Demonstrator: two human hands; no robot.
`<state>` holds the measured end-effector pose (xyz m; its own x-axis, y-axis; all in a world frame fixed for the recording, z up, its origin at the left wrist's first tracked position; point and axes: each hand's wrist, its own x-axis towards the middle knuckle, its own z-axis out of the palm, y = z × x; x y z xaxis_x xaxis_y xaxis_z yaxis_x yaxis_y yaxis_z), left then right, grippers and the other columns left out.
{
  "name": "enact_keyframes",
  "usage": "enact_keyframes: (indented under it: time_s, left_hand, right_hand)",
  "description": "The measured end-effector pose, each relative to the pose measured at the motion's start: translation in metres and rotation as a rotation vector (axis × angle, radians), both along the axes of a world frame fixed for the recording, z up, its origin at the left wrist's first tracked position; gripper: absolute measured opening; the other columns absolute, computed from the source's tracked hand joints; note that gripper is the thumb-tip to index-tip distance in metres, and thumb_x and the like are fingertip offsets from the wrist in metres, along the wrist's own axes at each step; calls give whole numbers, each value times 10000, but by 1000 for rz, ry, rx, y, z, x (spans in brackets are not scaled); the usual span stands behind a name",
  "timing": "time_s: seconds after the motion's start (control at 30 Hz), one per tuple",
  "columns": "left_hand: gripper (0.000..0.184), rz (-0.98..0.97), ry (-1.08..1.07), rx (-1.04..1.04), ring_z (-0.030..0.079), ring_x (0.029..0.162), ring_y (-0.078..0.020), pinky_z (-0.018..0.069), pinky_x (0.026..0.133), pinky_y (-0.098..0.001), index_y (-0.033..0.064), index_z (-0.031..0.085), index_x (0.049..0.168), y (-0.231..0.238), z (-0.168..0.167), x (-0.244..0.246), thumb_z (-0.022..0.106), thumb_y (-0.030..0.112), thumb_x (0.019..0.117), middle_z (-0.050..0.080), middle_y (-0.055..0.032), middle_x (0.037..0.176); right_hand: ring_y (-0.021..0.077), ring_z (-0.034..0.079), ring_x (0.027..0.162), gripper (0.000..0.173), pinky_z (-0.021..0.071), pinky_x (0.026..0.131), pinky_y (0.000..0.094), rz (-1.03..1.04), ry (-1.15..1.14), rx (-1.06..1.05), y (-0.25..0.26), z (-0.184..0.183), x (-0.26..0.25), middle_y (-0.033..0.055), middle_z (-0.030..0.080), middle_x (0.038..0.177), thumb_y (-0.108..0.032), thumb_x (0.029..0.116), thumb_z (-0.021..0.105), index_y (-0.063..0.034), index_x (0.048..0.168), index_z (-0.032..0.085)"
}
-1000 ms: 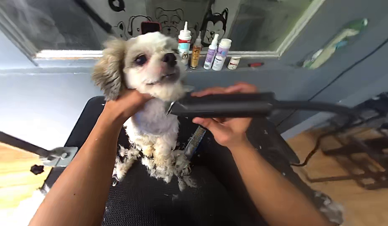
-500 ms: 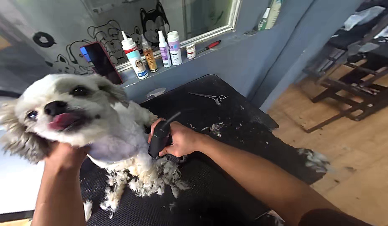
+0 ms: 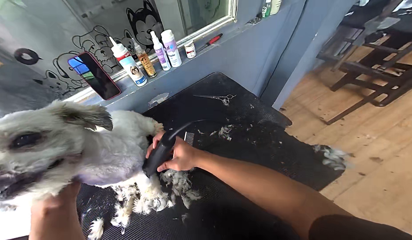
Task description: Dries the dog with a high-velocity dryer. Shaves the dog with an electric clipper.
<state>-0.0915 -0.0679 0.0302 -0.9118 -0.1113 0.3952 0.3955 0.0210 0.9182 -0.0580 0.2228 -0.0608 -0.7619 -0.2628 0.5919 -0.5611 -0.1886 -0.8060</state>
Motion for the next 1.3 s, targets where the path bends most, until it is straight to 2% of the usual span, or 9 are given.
enact_keyframes:
  time_s: [0.13,0.23,0.33,0.47,0.57,0.63,0.8,1.03,1.3]
  left_hand:
    - [205,35,89,82,640,982,-40,540,933,-280,104,513,1157,-2,-18,6,437,47,976,653,67,993]
    - [352,300,95,174,593,1133,-101,501,1018,-322,23,418,1402,32,-25,24,440,138,1070,592,-25,1234]
    - [253,499,9,90,622,745,-56,562,740,-270,52,560,1038,68,-53,56,424,260,1085,597,53,805]
    - [587,295,-297,-309,675,1074,-249,552,961,-457,-84,598,1273,115,-94,84,751,335,892,695,-194,1140]
    - [519,351,-309,-273,688,840,-169,580,777,-401,-22,611,1096,135,-112,62,884,276,771,685,-107,893]
    - [297,356,-216,-203,660,691,-106,568,658,-336,-5,604,988,134,-120,51,796,151,823,650,-47,760]
    - [190,326,-200,-182,696,718,-82,608,689,-312,27,671,1074,134,-113,65,679,187,973,711,-19,806]
    - [202,189,-312,26,637,535,-200,578,517,-378,1,659,1013,137,-118,90,687,197,972,665,-95,689]
    - [238,153,-331,-6,673,609,-184,595,576,-383,39,669,1049,129,-127,98,759,173,873,697,-73,750]
  right_hand:
    - [214,713,1034,743,597,952,398,103,-169,32,28,21,3,146,716,1109,119,698,821,66,1342,454]
    - [261,700,1060,780,601,945,431,-17,-157,-185,49,33,6,177,675,1147,76,779,777,48,1420,333]
    - [281,696,1093,869,604,963,433,-148,-182,-265,60,43,11,186,669,1164,74,793,805,34,1466,257]
    - [312,713,1043,785,620,918,443,-118,-151,-260,66,62,14,198,687,1118,132,749,806,24,1377,348]
    - [312,713,1044,774,632,906,451,-132,-75,-244,51,77,12,198,681,1124,106,760,829,30,1362,349]
    - [211,719,1035,835,635,907,388,-142,-64,-59,41,88,11,116,702,1125,15,733,882,8,1393,371]
    - [145,722,1022,792,646,887,349,-248,98,30,-3,113,8,83,709,1109,-82,739,917,6,1355,426]
    - [117,720,1000,715,636,879,331,-246,215,191,-31,113,2,60,720,1085,-149,769,896,4,1333,485]
    - [79,707,1017,720,611,922,311,-220,136,333,-24,93,15,28,731,1076,-194,747,906,-20,1327,516]
